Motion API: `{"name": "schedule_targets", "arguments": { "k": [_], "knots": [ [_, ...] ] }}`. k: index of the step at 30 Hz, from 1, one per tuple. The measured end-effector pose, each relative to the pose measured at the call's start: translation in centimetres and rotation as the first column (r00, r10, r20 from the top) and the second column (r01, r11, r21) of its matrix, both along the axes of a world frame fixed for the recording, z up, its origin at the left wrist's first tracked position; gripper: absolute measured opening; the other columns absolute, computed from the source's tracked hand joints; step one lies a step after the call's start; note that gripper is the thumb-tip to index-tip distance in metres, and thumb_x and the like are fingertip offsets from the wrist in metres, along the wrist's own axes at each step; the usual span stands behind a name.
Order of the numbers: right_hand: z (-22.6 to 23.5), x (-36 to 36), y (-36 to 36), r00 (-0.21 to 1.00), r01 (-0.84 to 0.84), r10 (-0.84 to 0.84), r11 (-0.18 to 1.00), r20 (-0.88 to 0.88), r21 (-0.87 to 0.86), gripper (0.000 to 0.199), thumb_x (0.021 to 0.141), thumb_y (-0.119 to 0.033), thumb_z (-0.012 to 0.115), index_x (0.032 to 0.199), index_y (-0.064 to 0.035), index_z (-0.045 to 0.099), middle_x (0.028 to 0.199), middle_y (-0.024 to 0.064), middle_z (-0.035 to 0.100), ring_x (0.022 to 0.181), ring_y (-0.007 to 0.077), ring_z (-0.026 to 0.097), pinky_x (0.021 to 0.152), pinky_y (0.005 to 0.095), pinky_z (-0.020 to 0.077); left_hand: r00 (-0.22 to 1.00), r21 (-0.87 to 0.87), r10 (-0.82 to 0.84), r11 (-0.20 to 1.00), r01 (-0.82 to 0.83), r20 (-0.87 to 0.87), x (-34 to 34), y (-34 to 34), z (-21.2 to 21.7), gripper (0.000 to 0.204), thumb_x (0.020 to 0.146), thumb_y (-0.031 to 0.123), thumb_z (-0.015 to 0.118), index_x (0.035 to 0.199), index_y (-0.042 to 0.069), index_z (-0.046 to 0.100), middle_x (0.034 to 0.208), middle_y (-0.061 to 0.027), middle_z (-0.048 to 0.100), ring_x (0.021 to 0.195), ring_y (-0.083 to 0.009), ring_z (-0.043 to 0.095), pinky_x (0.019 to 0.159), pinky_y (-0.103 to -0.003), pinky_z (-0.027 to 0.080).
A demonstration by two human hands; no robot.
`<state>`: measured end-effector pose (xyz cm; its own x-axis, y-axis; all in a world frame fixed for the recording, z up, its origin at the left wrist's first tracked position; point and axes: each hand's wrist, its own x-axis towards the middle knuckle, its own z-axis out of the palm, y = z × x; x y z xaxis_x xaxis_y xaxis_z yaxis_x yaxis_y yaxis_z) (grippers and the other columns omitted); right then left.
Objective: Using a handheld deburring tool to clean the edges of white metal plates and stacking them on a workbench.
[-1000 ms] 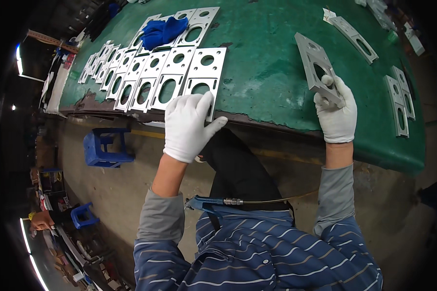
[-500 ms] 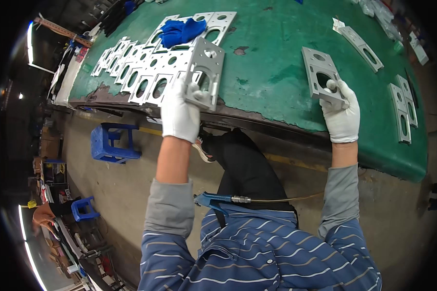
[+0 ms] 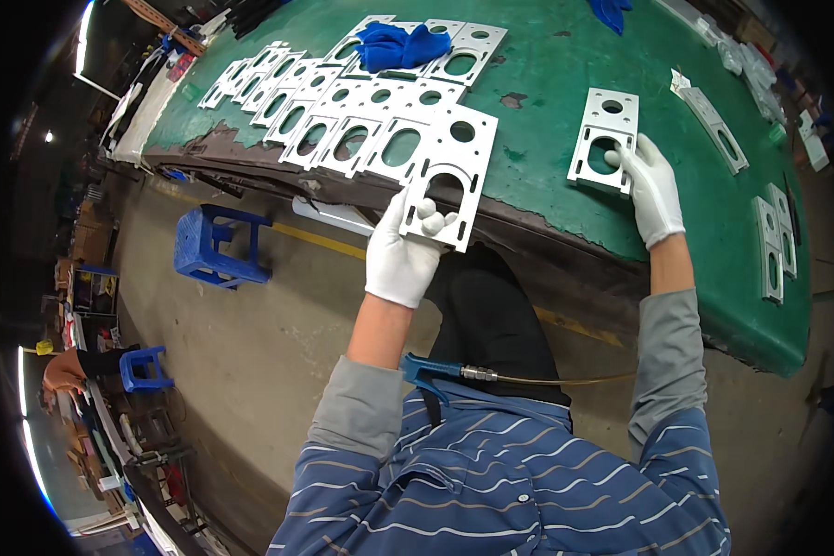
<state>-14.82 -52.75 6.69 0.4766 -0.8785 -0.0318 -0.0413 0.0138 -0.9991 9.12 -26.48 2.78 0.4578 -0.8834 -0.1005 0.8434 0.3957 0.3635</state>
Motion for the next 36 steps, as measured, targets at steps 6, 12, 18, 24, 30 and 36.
{"name": "schedule_targets", "arguments": {
  "k": [6,12,18,24,30,36],
  "knots": [
    [2.5,6.6,4.8,0.895,-0.006,-0.376,0.525,-0.238,-0.851,0.056,0.104,-0.03,0.058,0.141,0.011,0.051,0.147,0.0281,0.053,0.137,0.0404,0.051,0.116,0.0446,0.0396,1.0,-0.023,0.006,1.0,-0.006,-0.002,-1.7,1.5,1.0,0.029,0.11,0.022,0.049,0.129,0.003,0.058,0.09,-0.0054,0.061,0.073,-0.0141,0.056,0.1,-0.042,0.049],
    [5.2,15.9,15.5,0.988,-0.078,-0.118,0.205,-0.104,-0.976,0.066,0.096,-0.05,0.057,0.137,0.001,0.056,0.137,0.0208,0.056,0.123,0.0363,0.053,0.105,0.0506,0.0395,0.944,0.312,0.006,0.943,-0.115,0.33,-7.4,2.9,3.6,0.03,0.111,0.027,0.051,0.128,0.005,0.06,0.089,-0.0034,0.06,0.072,-0.0105,0.057,0.082,-0.032,0.054],
    [4.1,15.8,6.5,0.854,-0.238,-0.386,0.305,-0.348,-0.922,0.063,0.099,-0.051,0.05,0.136,0.0001,0.056,0.137,0.0203,0.056,0.122,0.036,0.055,0.101,0.0471,0.042,0.948,0.278,0.055,0.949,-0.148,0.313,-7.9,6.1,4.6,0.031,0.11,0.024,0.05,0.132,0.004,0.059,0.086,-0.0019,0.055,0.069,-0.0101,0.049,0.08,-0.03,0.051],
    [-0.1,15.0,-0.5,0.817,-0.393,-0.209,0.479,-0.537,-0.785,0.075,0.104,-0.065,0.036,0.125,0.0036,0.06,0.13,0.021,0.057,0.118,0.037,0.053,0.106,0.0467,0.041,0.989,0.22,0.117,0.966,-0.134,0.091,-6.1,7.2,4.2,0.033,0.11,0.024,0.049,0.135,0.005,0.059,0.083,0.0001,0.049,0.066,-0.0101,0.04,0.084,-0.033,0.05],
    [-0.9,17.1,2.0,0.595,-0.634,-0.318,0.379,-0.738,-0.674,0.076,0.104,-0.068,0.036,0.124,0.002,0.058,0.128,0.021,0.054,0.124,0.0375,0.049,0.106,0.0456,0.0383,0.996,0.106,0.076,0.992,-0.072,-0.04,-5.5,8.0,3.4,0.034,0.11,0.025,0.049,0.135,0.006,0.06,0.082,0.0008,0.048,0.064,-0.0105,0.037,0.088,-0.035,0.049],
    [-0.2,11.1,10.1,0.824,-0.566,0.049,0.111,-0.564,-0.817,0.07,0.085,-0.055,0.07,0.125,0.0009,0.057,0.126,0.0204,0.057,0.117,0.0349,0.052,0.106,0.0454,0.0391,0.998,-0.026,0.061,0.998,-0.062,-0.031,-3.6,7.8,4.0,0.034,0.109,0.026,0.049,0.135,0.006,0.061,0.082,0.0007,0.051,0.065,-0.0107,0.039,0.086,-0.034,0.049]
  ]
}}
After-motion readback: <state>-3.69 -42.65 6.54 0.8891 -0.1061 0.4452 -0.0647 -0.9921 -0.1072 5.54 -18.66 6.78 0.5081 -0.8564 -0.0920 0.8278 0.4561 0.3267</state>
